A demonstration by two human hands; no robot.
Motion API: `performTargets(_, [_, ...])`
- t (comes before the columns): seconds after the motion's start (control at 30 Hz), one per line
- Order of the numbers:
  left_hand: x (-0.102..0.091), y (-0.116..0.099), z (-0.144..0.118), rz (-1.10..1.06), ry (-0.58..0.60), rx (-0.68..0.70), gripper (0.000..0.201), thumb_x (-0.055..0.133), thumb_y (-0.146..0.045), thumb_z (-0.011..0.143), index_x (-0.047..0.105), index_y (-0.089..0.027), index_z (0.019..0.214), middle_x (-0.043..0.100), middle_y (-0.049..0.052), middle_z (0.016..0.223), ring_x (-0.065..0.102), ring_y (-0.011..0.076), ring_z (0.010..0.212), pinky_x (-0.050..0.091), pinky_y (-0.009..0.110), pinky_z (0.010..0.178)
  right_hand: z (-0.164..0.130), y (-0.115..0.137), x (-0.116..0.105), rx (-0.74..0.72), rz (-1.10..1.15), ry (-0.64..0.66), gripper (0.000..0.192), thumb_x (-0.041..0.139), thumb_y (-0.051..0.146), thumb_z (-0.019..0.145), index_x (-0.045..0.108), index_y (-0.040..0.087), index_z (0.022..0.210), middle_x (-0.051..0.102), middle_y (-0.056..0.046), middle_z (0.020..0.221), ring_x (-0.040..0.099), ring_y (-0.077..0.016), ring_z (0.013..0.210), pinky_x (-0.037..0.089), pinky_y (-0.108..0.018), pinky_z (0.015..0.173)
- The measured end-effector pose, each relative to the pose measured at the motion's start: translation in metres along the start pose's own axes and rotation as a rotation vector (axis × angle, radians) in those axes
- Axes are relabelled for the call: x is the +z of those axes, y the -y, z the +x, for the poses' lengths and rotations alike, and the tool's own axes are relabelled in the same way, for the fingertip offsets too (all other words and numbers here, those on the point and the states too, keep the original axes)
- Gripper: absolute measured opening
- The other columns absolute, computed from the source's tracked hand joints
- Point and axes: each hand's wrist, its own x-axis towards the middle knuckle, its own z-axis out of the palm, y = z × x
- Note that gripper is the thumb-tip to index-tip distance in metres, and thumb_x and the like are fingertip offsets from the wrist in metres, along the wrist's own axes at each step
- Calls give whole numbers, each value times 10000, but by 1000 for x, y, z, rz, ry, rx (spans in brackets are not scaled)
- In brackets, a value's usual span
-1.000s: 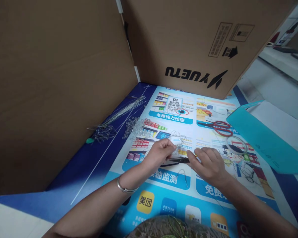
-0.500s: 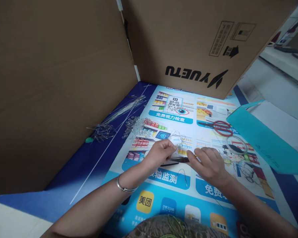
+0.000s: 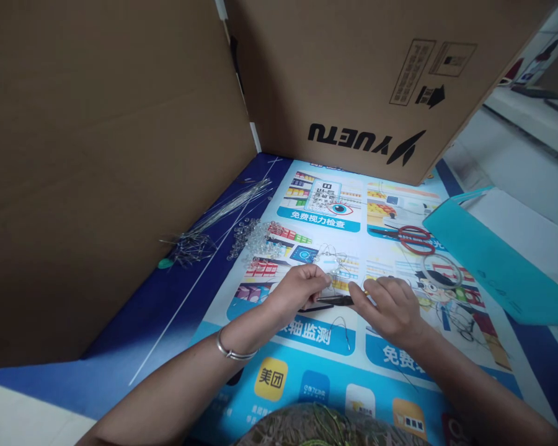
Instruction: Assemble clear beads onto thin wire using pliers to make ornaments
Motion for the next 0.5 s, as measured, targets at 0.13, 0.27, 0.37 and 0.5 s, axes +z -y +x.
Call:
performTargets(0.13, [0, -1, 0, -35, 15, -20, 254, 615, -397, 738, 537, -158, 700, 431, -58, 490, 323, 36, 371, 190, 161, 342, 0, 0, 0, -5, -20, -3, 234, 612, 198, 784, 599, 240, 1014, 602, -35, 834, 501, -190, 828, 359, -345, 720])
performTargets(0.27, [0, -1, 0, -53, 23, -27, 257, 619, -397, 736, 538, -156, 699, 429, -57, 492, 323, 35, 374, 190, 160, 342, 0, 0, -1, -13, -36, -2, 237, 625, 189, 772, 599, 234, 1003, 608, -31, 833, 500, -194, 825, 368, -344, 715])
performTargets(0.37, [0, -1, 0, -56, 32, -27, 260, 620, -399, 734, 537, -155, 702, 430, -57, 491, 325, 37, 374, 190, 160, 342, 1, 0, -1, -15, -28, 6, 239, 625, 182, 770, 597, 231, 1002, 610, -31, 835, 500, -194, 825, 365, -343, 715])
performTargets(0.5, [0, -1, 0, -22, 15, -21, 263, 613, -408, 734, 535, -157, 713, 428, -60, 490, 320, 37, 370, 201, 161, 344, 0, 0, -1, -7, -19, 26, 217, 589, 180, 797, 592, 246, 1004, 609, -26, 835, 494, -183, 821, 352, -339, 712])
